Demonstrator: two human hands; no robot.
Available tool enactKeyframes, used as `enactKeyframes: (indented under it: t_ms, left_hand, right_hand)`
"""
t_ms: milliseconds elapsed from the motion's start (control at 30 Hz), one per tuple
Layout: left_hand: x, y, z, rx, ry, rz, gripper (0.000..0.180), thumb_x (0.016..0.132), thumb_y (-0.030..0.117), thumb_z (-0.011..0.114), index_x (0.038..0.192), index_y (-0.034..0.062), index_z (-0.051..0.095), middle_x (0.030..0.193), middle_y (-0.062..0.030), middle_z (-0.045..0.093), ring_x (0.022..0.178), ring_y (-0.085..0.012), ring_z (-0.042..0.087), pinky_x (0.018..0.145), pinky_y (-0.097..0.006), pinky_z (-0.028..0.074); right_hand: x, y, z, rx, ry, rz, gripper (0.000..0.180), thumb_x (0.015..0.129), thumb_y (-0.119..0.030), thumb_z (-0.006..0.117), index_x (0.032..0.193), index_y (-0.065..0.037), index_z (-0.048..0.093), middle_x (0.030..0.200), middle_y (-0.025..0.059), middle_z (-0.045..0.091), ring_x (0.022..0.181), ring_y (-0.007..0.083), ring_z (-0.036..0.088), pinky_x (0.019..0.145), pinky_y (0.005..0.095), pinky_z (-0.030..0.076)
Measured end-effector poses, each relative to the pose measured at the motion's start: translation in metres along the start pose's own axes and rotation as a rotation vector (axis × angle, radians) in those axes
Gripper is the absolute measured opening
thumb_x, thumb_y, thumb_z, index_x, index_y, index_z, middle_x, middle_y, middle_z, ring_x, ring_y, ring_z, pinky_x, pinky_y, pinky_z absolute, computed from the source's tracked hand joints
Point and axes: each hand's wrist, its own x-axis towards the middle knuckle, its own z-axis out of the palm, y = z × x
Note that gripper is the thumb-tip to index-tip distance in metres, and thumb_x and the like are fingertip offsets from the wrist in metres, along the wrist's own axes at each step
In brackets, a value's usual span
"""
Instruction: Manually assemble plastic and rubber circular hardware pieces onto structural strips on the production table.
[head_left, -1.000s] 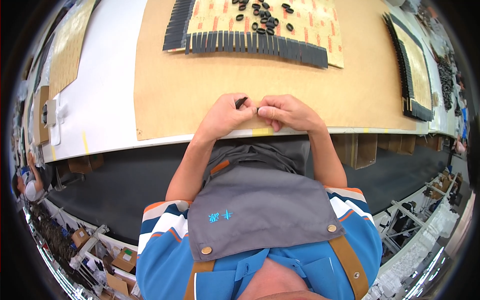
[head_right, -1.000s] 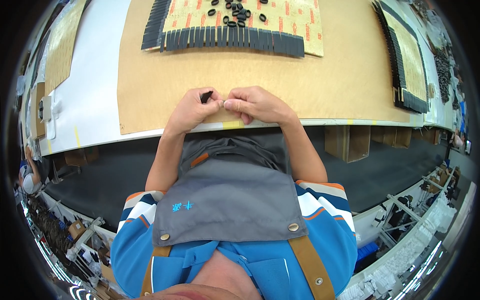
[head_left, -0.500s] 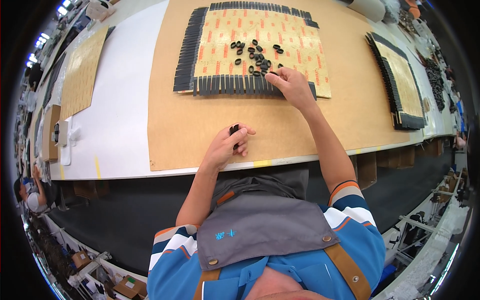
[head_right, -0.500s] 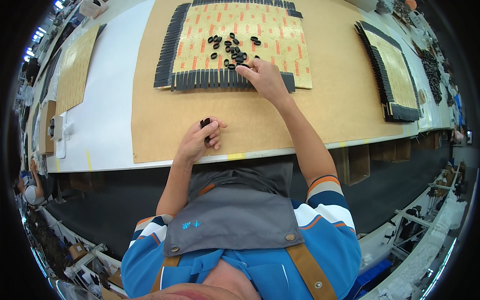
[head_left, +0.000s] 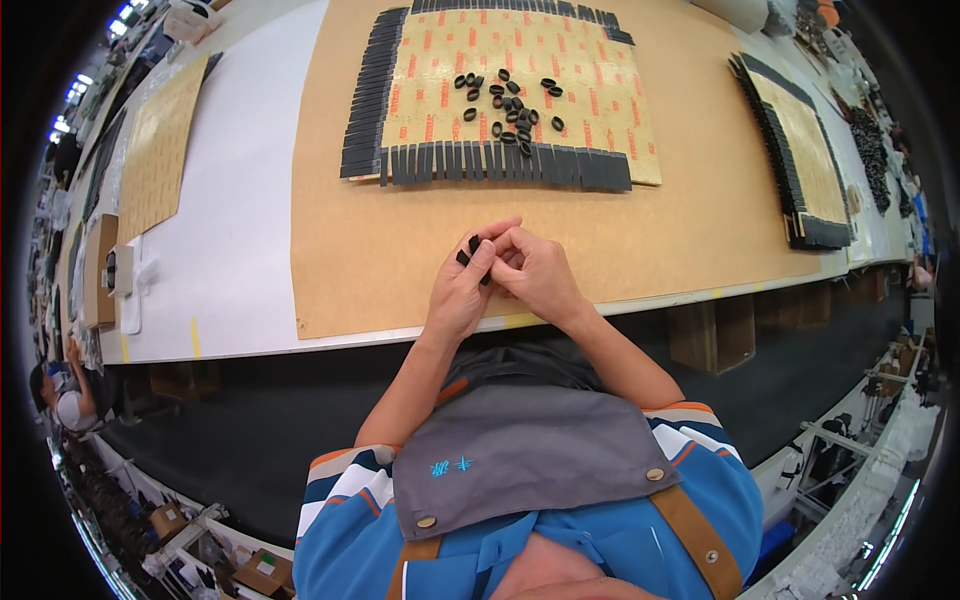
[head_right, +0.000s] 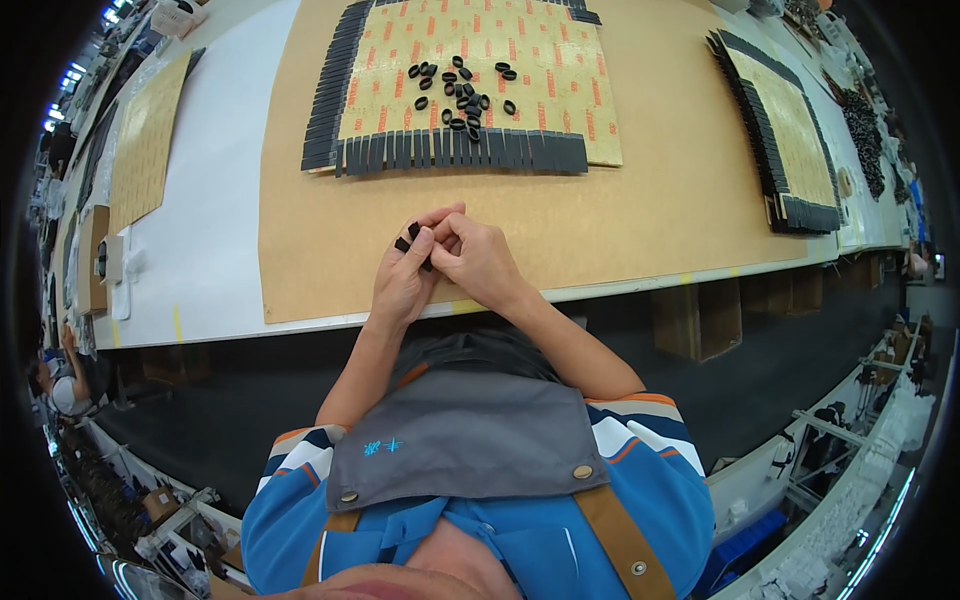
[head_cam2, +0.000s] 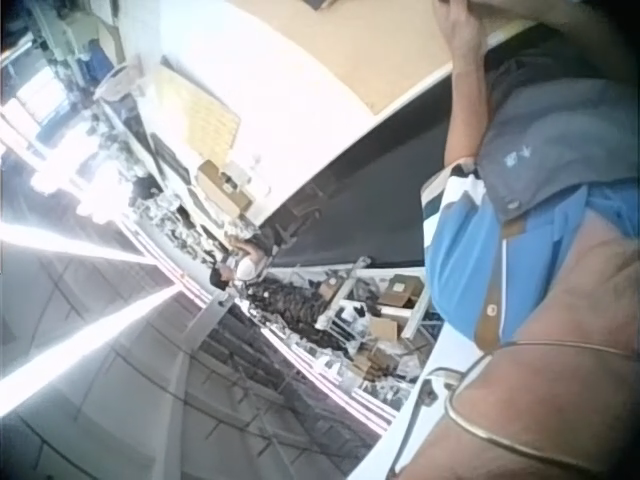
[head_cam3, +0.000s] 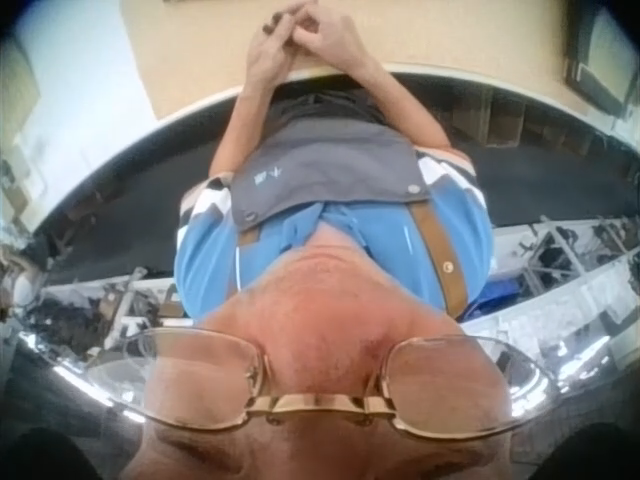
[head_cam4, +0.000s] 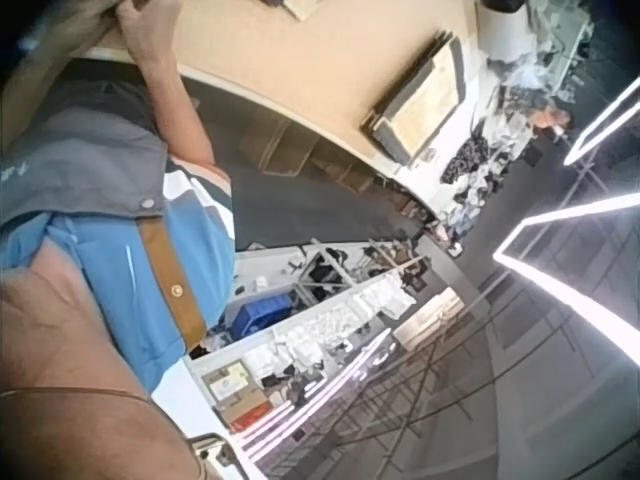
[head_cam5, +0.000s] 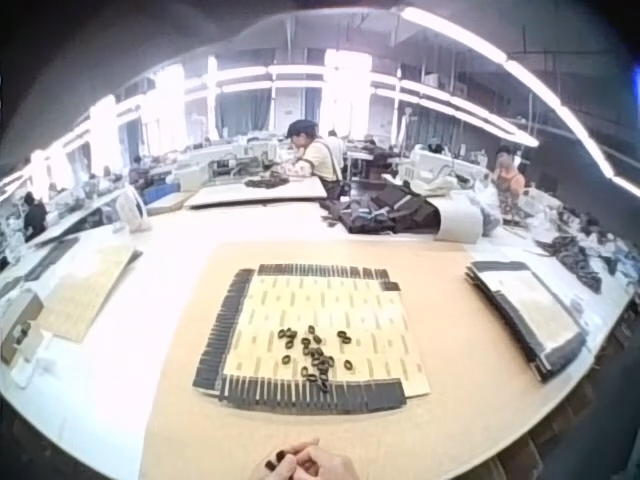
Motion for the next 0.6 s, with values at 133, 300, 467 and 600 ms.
enactKeyframes:
  t_ms: [133,300,467,600]
  left_hand:
    - [0.002,-0.001,-0.001,0.075,0.084,0.091,0.032,0.099,0.023,0.044,0.119,-0.0015,0.049,0.122,-0.0125,0.055,0.106,-0.0174,0.054,0.094,-0.030,0.044]
    - [-0.002,0.002,-0.007,0.134,0.123,-0.047,0.027,0.099,0.025,0.046,0.106,0.0011,0.055,0.068,0.0027,0.039,0.056,-0.0067,0.036,0.053,-0.024,0.038]
    - [-0.005,-0.002,0.003,0.314,0.170,-0.027,0.028,0.097,0.029,0.050,0.100,0.0028,0.056,0.063,0.0058,0.036,0.053,-0.0030,0.031,0.047,-0.020,0.030]
    - [-0.007,-0.008,0.002,0.476,0.240,0.004,0.023,0.096,0.025,0.053,0.091,0.0026,0.056,0.067,0.0060,0.042,0.056,-0.0014,0.036,0.048,-0.020,0.031]
  right_hand:
    - [0.000,0.005,-0.005,0.275,0.108,0.042,0.015,0.088,-0.011,0.059,0.091,0.004,0.058,0.071,0.0066,0.061,0.057,0.0079,0.058,0.050,0.0221,0.048]
    - [-0.001,0.006,-0.024,0.437,-0.003,0.109,0.013,0.089,-0.009,0.058,0.093,0.003,0.056,0.074,0.0039,0.059,0.061,0.0084,0.060,0.055,0.0230,0.052]
    - [-0.005,0.010,-0.021,0.452,0.053,0.076,0.013,0.088,-0.009,0.060,0.092,0.003,0.057,0.075,0.0051,0.060,0.064,0.0100,0.061,0.058,0.0232,0.053]
    - [-0.007,0.010,-0.023,0.470,-0.002,0.083,0.012,0.088,-0.007,0.061,0.091,0.004,0.058,0.079,0.0076,0.063,0.065,0.0111,0.062,0.060,0.0232,0.053]
